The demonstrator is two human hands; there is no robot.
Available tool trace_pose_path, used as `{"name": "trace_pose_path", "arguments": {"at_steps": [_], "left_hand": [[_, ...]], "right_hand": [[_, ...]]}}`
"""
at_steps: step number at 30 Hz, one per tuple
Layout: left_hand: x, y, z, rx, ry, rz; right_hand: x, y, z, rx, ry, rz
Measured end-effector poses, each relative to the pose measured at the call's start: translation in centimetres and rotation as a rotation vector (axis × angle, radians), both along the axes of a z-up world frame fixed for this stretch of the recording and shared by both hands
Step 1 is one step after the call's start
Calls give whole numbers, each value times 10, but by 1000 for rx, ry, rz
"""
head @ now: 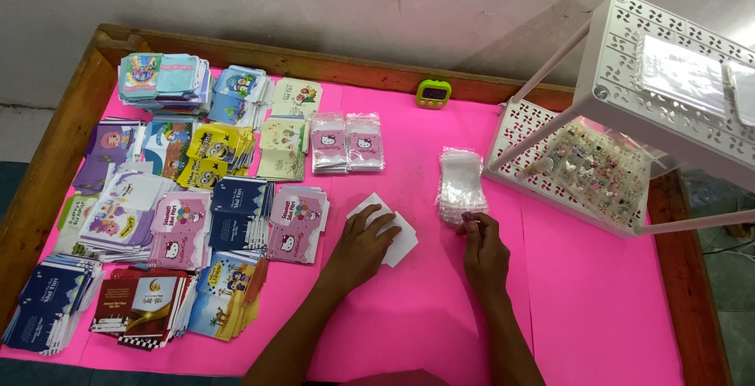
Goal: Packing individual decorative cards into small plastic sleeves one by one.
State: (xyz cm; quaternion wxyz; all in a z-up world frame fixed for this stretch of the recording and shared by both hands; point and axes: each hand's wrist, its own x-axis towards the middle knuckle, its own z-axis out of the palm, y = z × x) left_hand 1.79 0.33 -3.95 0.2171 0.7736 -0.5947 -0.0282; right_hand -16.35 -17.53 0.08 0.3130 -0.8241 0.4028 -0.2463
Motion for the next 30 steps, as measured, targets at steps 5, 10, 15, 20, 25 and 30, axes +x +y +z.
{"name": "trace_pose_path", "arguments": {"at_steps": [5, 10, 15, 20, 25, 30], "left_hand": [[1, 0, -4, 8, -7, -5], [1, 0, -6, 12, -11, -7], [2, -1, -8, 17, -18, -5], [3, 0, -9, -4, -29, -8], [5, 0, -14, -15, -37, -3], [5, 1, -10, 3, -36, 4]], "right_hand": [[0, 1, -1, -8, 13, 4], [-2, -1, -7, 76, -149, 13], [0, 1, 1, 18, -61, 22], [0, 5, -10, 91, -104, 40], [2, 4, -5, 71, -130, 36], [0, 4, -13, 119, -175, 63]]}}
